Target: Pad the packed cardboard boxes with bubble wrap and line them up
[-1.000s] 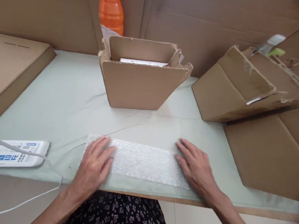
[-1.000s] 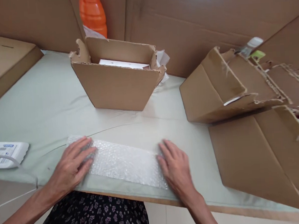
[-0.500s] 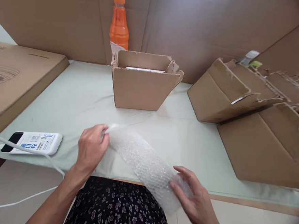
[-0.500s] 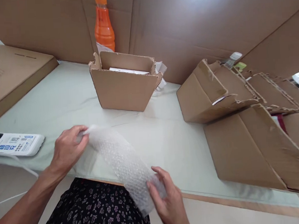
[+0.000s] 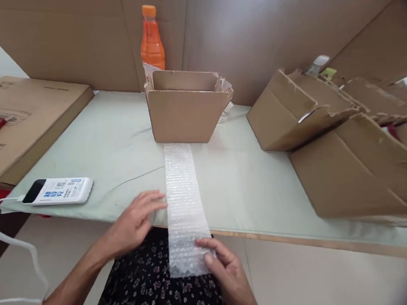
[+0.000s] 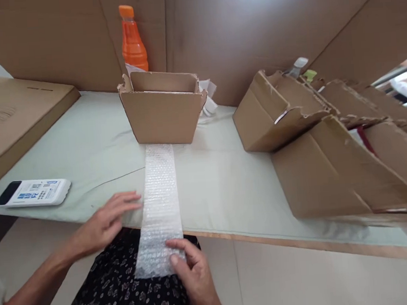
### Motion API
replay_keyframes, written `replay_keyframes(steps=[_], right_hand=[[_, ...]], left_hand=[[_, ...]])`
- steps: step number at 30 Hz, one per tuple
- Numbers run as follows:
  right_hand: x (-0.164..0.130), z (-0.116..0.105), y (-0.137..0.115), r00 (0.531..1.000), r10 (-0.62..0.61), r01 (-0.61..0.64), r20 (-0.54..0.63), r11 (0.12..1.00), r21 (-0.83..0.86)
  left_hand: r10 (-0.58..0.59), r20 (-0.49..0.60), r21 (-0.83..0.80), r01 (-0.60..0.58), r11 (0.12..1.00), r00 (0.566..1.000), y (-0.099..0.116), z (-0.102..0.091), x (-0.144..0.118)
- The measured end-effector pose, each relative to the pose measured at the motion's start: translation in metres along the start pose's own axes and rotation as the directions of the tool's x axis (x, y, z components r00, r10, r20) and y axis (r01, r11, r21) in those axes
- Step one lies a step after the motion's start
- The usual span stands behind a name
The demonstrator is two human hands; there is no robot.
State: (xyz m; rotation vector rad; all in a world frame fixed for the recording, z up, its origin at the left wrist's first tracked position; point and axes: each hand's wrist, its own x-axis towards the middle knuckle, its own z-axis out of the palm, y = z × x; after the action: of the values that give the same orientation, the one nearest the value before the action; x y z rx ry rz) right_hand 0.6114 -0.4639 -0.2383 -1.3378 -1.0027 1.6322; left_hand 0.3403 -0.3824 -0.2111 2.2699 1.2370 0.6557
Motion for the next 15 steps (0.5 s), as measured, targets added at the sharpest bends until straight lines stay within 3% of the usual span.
replay_keyframes(steps=[2, 4, 6, 9, 11, 13, 15], right_hand=[[0.008, 0.001, -0.009, 1.0, -0.024, 0.023, 0.008, 0.991, 0.131], [0.018, 0.007, -0.019, 0.998, -0.063, 0.055, 0.028, 0.975, 0.217], [0.028, 0.013, -0.027, 0.993, -0.095, 0.074, 0.064, 0.959, 0.275], [0.033, 0.016, -0.034, 0.99, -0.139, 0.124, 0.03, 0.948, 0.292], [0.03, 0.012, -0.036, 0.975, -0.212, 0.222, -0.073, 0.959, 0.176], [0.025, 0.005, -0.035, 0.931, -0.346, 0.337, -0.121, 0.938, -0.087], [0.023, 0.0, -0.035, 0.854, -0.518, 0.453, -0.052, 0.788, -0.418]], left_hand=[[-0.025, 0.065, -0.01, 0.026, 1.0, 0.998, 0.019, 0.001, -0.033], [-0.039, 0.04, -0.064, 0.042, 0.997, 0.998, 0.036, 0.007, -0.042], [-0.127, -0.075, -0.151, 0.114, 0.982, 0.989, 0.046, 0.016, -0.03], [-0.342, -0.209, -0.25, 0.288, 0.924, 0.916, 0.043, 0.027, 0.004], [-0.399, -0.238, -0.223, 0.35, 0.91, 0.886, 0.035, 0.031, 0.022], [-0.386, -0.252, -0.151, 0.358, 0.921, 0.887, 0.024, 0.035, 0.032], [-0.356, -0.259, -0.086, 0.346, 0.934, 0.898, 0.015, 0.04, 0.035]])
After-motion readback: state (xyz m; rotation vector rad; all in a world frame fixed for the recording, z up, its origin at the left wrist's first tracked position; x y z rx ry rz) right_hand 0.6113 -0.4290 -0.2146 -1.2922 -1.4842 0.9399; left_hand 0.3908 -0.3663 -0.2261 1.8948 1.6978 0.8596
